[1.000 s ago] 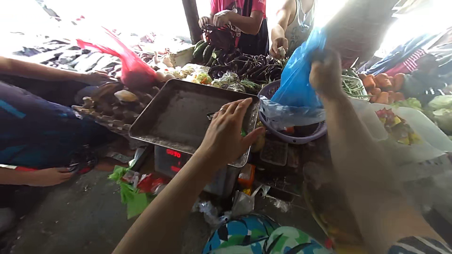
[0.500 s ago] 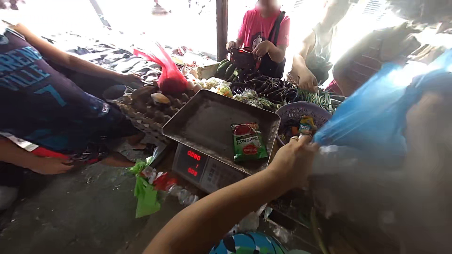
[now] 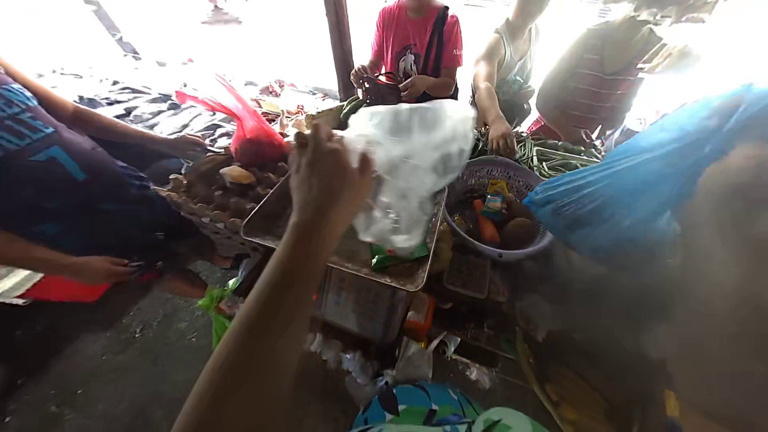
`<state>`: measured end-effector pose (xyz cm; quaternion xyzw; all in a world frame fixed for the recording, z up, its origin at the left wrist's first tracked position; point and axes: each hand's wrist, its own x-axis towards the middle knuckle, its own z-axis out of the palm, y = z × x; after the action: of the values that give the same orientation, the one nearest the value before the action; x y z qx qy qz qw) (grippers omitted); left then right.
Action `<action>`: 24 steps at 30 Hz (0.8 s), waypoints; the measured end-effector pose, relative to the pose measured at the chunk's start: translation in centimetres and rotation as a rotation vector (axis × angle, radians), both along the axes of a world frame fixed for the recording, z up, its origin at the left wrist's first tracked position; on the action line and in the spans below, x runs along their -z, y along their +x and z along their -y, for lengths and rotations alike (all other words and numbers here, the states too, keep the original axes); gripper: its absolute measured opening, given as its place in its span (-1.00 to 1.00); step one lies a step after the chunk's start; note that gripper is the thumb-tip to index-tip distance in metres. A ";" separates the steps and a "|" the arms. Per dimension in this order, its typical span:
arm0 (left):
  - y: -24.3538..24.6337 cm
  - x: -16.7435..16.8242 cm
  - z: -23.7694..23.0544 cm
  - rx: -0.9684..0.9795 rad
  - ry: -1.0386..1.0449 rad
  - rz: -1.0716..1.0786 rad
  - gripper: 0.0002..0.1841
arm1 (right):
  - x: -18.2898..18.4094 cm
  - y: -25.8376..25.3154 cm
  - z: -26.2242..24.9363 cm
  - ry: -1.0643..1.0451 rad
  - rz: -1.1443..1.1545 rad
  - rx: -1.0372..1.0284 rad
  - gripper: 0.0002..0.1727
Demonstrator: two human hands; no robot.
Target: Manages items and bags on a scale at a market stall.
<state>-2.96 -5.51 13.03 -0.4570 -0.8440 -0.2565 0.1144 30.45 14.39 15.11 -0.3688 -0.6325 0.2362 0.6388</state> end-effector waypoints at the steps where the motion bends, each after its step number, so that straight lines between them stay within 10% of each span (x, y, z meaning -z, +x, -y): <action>1: -1.1 0.3 0.6 -0.106 -0.078 0.016 -0.54 | -0.4 -0.5 -0.1 -0.026 -0.019 -0.026 -0.78; 6: -3.9 3.7 3.8 -0.317 -0.315 0.215 -0.43 | 1.3 -2.5 -5.7 0.192 0.076 -0.324 -0.68; 14: -5.9 3.7 13.2 -0.359 0.067 0.121 -0.49 | -7.5 -15.5 9.9 -0.003 0.116 -0.479 -0.77; 21: -5.1 1.6 24.5 0.398 0.127 0.299 -0.34 | -5.3 -26.1 12.7 -0.094 0.272 -0.818 -0.67; 24: -1.8 2.2 21.7 0.180 0.126 0.437 -0.46 | -3.3 -28.5 14.4 -0.151 0.389 -0.921 -0.64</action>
<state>-4.79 -27.22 10.85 -0.4562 -0.7868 -0.4104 -0.0661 1.90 -0.05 18.40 -0.1339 -0.8181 0.4655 0.3100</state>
